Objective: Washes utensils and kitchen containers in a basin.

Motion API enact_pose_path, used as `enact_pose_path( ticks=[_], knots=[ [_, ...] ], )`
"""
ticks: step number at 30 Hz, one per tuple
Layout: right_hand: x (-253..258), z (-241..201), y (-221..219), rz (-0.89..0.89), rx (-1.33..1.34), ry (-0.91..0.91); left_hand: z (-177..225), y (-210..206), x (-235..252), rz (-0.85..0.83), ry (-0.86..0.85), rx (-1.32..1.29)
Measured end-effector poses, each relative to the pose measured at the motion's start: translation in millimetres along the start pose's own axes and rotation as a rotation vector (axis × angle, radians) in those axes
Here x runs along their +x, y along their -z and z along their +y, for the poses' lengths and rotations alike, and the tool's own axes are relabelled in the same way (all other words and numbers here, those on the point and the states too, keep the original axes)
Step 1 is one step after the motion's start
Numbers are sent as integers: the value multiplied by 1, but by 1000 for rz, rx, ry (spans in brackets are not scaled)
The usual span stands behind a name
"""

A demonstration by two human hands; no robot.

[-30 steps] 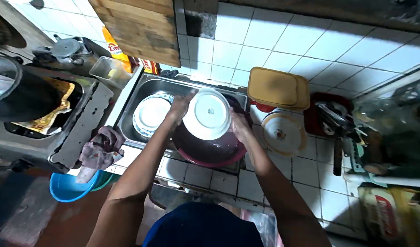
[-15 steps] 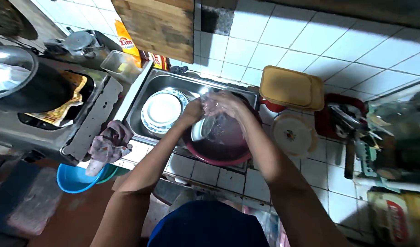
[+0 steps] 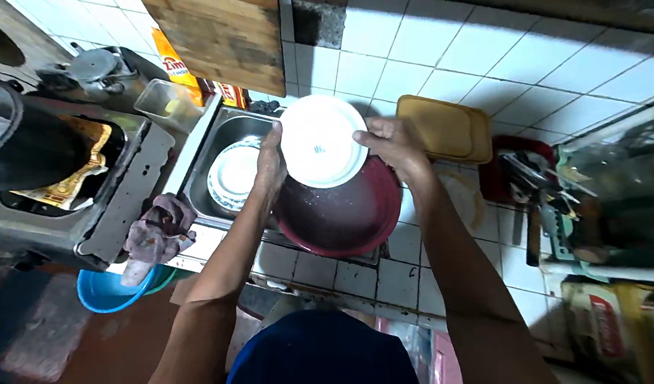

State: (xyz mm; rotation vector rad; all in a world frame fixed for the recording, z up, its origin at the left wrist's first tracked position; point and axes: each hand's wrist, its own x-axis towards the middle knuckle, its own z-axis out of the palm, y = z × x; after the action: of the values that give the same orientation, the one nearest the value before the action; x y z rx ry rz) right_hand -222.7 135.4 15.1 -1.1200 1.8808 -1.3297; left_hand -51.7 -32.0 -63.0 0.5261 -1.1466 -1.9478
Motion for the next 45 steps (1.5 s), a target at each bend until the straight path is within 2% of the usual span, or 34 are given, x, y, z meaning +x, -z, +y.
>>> enact_pose_path(
  ticks=[2,4,5,7,9,10,12,14,17,20,25,27,31,36,40,45],
  knots=[
    [-9,4,-5,10,243,-40,-7,-13,-1,70,77,-232],
    [-16,1,-12,70,384,-47,-16,-19,-3,65,158,-279],
    [-19,-1,-13,124,389,-42,-20,-18,-5,39,221,-190],
    [-30,-6,-10,211,288,24,-22,-9,-5,-92,327,180],
    [-50,-11,0,262,39,158,-13,6,-1,-270,274,552],
    [-66,-16,7,280,-141,184,-6,18,2,-293,198,663],
    [-108,-27,25,284,-456,123,5,50,7,-157,105,805],
    [-142,-26,42,342,-613,126,10,95,12,25,109,1025],
    [-184,-5,59,471,-672,23,5,156,5,189,301,1371],
    [-203,26,63,514,-734,-69,-7,178,-6,343,464,1559],
    [-210,78,62,433,-835,-323,-19,182,-4,481,433,1647],
    [-211,92,59,401,-843,-373,-22,187,-2,510,429,1667],
    [-214,120,52,403,-869,-263,-19,192,0,501,483,1683],
    [-215,150,46,405,-939,-168,-13,207,1,486,467,1616],
    [-214,162,42,317,-987,-286,-13,215,4,494,501,1618],
    [-213,184,41,338,-1045,-248,-8,213,3,472,537,1623]
  ],
)
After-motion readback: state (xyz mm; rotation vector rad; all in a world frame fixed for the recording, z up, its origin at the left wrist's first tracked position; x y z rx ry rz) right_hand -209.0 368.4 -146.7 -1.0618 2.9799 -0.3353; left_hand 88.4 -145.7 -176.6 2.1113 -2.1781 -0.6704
